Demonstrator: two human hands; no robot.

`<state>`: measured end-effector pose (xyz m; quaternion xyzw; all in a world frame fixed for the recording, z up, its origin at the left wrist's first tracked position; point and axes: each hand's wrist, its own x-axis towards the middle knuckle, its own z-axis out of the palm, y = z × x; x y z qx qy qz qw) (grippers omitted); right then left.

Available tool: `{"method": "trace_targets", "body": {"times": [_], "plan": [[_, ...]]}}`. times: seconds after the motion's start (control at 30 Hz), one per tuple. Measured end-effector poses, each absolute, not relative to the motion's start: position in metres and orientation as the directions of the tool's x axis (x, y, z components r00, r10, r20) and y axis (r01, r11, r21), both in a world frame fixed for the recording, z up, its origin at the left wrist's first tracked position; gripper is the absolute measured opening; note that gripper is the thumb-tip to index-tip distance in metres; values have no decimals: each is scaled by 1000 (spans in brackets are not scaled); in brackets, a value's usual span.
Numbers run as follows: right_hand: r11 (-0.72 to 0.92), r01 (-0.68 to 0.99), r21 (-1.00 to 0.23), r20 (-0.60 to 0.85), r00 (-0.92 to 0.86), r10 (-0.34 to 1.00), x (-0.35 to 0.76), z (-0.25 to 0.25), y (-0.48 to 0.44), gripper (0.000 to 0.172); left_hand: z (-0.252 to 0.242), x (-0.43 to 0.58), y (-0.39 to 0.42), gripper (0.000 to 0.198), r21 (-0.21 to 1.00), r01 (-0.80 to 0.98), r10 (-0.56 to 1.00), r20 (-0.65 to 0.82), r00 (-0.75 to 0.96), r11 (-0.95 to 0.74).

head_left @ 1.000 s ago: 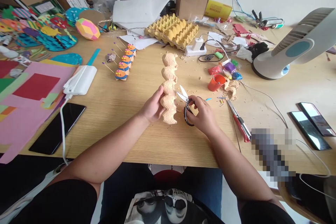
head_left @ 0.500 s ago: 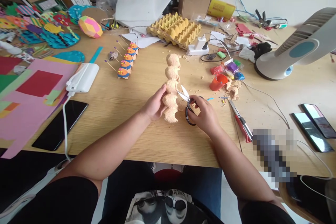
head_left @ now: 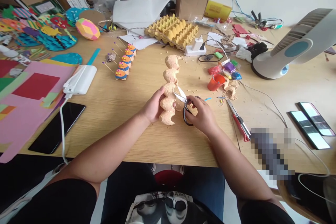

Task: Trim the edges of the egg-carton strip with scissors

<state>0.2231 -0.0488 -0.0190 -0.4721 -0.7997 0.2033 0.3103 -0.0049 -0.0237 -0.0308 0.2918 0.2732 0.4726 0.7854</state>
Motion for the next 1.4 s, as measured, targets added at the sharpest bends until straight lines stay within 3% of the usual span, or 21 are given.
{"method": "trace_targets", "body": {"times": [0.4,0.57,0.73,1.07,1.23,1.4], "plan": [[572,611,-548,367,-438,820,224,-24,-47,42,-20,-2,-27,59,733,-561,898,-158,410,385],[574,636,-516,366,-442,819,226,-25,-47,43,-27,-1,-27,60,745,-567,898,-97,430,352],[561,664,-495,361,-430,827,228,-28,-45,39,-29,-1,-27,59,728,-584,874,-44,484,360],[540,708,-456,384,-391,837,232,-26,-43,27,-32,-4,-28,64,722,-560,859,-94,503,406],[500,727,-470,350,-366,862,232,-22,-44,20,-28,-3,-28,60,710,-547,856,-156,492,443],[418,710,-567,270,-319,909,230,-23,-43,23,-22,-1,-27,50,683,-586,888,-224,401,437]]}}
